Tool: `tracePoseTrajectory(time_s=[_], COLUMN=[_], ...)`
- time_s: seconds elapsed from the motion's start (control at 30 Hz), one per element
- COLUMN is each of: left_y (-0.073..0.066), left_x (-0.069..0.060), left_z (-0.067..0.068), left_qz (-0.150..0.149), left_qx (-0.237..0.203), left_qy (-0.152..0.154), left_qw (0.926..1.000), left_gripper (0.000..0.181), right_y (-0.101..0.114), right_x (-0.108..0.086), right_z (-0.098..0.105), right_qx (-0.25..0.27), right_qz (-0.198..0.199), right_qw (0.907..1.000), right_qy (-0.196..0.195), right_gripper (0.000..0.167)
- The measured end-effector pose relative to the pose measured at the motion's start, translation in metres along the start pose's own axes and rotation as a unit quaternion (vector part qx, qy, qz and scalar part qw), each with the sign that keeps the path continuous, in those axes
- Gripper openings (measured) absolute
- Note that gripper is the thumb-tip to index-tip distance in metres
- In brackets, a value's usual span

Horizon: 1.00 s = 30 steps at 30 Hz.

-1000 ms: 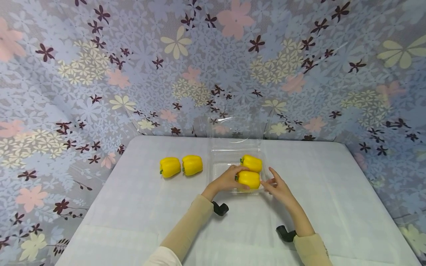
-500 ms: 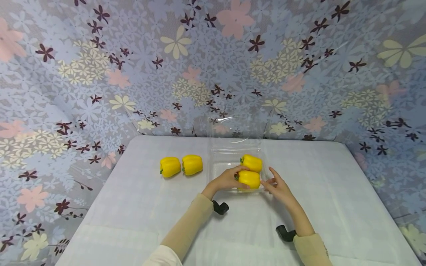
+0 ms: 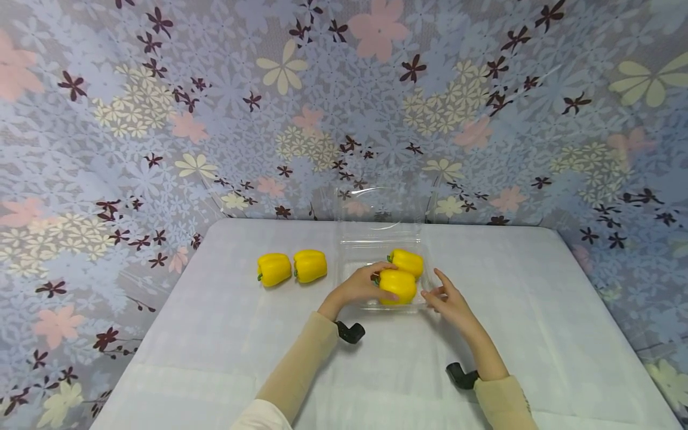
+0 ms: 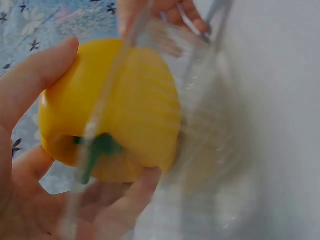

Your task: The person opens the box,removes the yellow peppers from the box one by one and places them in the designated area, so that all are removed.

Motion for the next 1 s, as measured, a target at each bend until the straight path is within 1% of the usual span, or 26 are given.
tracePoseTrajectory(time_s=[0.13, 0.27, 0.33, 0.43, 0.53, 0.7, 0.8, 0.9, 1.0], left_y=[-0.006, -0.012, -0.016, -0.020, -0.022, -0.016, -0.011, -0.004, 0.006], left_x=[-0.005, -0.013, -0.020, -0.030, -0.043, -0.068, -0.083, -0.096, -0.106], left_z=[0.012, 0.027, 0.037, 0.053, 0.071, 0.100, 0.113, 0.124, 0.131], left_qz=[-0.008, -0.021, -0.023, -0.019, -0.012, -0.003, -0.001, 0.007, 0.008], left_qx=[-0.018, -0.032, -0.039, -0.048, -0.054, -0.074, -0.090, -0.093, -0.086], left_qy=[-0.002, -0.008, -0.012, -0.028, -0.049, -0.078, -0.093, -0.107, -0.111], left_qw=[0.9998, 0.9992, 0.9989, 0.9983, 0.9973, 0.9942, 0.9917, 0.9898, 0.9901], left_gripper=[0.063, 0.063, 0.063, 0.064, 0.066, 0.067, 0.066, 0.065, 0.065], right_y=[0.001, 0.002, 0.002, 0.000, -0.001, -0.002, -0.002, -0.003, -0.002], right_x=[0.000, 0.000, 0.000, 0.000, 0.000, 0.000, 0.000, 0.000, 0.000], right_z=[0.000, 0.000, 0.000, -0.001, -0.001, -0.002, -0.002, -0.002, -0.002], right_qx=[-0.005, -0.004, -0.003, -0.003, -0.006, -0.008, -0.009, -0.013, -0.016], right_qz=[0.001, 0.002, 0.000, -0.006, -0.011, -0.017, -0.019, -0.019, -0.017], right_qw=[1.0000, 1.0000, 1.0000, 1.0000, 0.9999, 0.9998, 0.9997, 0.9997, 0.9997], right_qy=[-0.002, -0.002, -0.001, 0.002, 0.005, 0.009, 0.009, 0.008, 0.005], right_gripper=[0.075, 0.075, 0.076, 0.076, 0.077, 0.078, 0.079, 0.079, 0.078])
Point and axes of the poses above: each hand's wrist, its own x-axis towards the middle knuckle, its own z-axis out of the back of the hand, y = z × x, the point moved 9 cm from there along x, towards the middle knuckle, and after that the axes turned 12 degrees about -x, right-handed, at the moved point
